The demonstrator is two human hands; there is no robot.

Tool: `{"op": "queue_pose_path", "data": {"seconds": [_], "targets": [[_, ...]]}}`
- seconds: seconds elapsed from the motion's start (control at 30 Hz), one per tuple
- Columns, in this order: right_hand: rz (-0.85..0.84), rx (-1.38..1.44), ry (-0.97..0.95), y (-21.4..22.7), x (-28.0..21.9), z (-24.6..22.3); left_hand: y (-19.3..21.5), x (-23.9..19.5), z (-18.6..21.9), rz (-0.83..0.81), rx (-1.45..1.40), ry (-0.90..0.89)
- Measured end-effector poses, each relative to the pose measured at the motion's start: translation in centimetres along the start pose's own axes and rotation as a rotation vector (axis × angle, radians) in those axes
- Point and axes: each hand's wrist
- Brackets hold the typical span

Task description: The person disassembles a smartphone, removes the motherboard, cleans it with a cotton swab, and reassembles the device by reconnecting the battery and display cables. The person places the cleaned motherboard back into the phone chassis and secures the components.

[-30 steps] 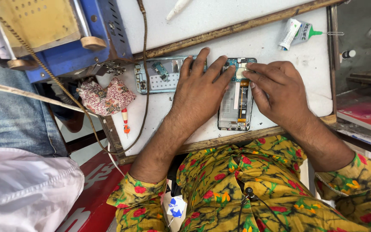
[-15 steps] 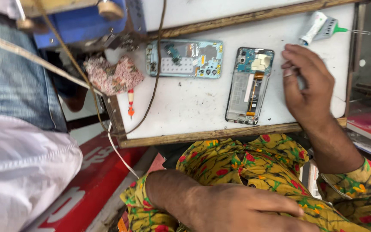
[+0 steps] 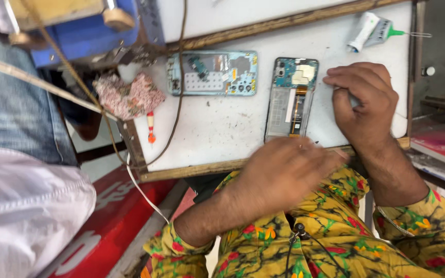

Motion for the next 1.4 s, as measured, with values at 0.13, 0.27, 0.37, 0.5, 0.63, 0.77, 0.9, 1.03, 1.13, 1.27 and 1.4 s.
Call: {"op": "queue_pose_path", "data": {"seconds": [0.13, 0.27, 0.37, 0.5, 0.63, 0.77, 0.9, 1.03, 1.13, 1.27, 1.4], "targets": [[0.014, -0.029, 0.004, -0.3, -1.1, 0.8, -1.6, -0.2, -3.7, 0.117, 0.072, 0.23], [-0.002, -0.139, -0.083, -0.4, -1.4, 1.1, -2.4, 0.1, -4.9, 0.096, 0.124, 0.422], [-0.006, -0.143, -0.096, -0.4, -1.5, 1.4, -3.1, 1.5, -3.5, 0.054, 0.14, 0.543], [-0.003, -0.097, -0.093, -0.3, -1.6, 1.7, -4.7, 3.2, -0.8, 0.014, 0.277, 0.627], [-0.01, -0.018, -0.102, 0.0, -1.7, 1.7, -5.2, 2.7, -0.9, 0.015, 0.392, 0.607], [-0.012, 0.006, -0.105, 0.1, -1.8, 1.7, -4.4, 1.3, -1.5, 0.046, 0.329, 0.628], [-0.008, 0.023, -0.109, 0.1, -1.9, 1.6, -3.9, 1.3, -1.3, 0.032, 0.344, 0.701], [0.009, 0.031, -0.111, 0.1, -1.7, 1.3, -3.5, 1.8, -1.3, 0.028, 0.334, 0.696], [0.028, 0.049, -0.121, 0.1, -1.9, 1.6, -3.3, 1.8, -1.8, 0.018, 0.236, 0.738], [0.042, 0.13, -0.162, -0.1, -2.3, 2.2, -3.2, 1.7, -3.7, 0.072, 0.084, 0.762], [0.065, 0.307, -0.191, -0.4, -2.4, 2.4, -3.9, 1.2, -6.3, 0.22, -0.141, 0.767]]}}
Point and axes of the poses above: each hand's wrist, its own x-axis towards the middle knuckle, its own y-axis out of the back of the hand, z = x × y
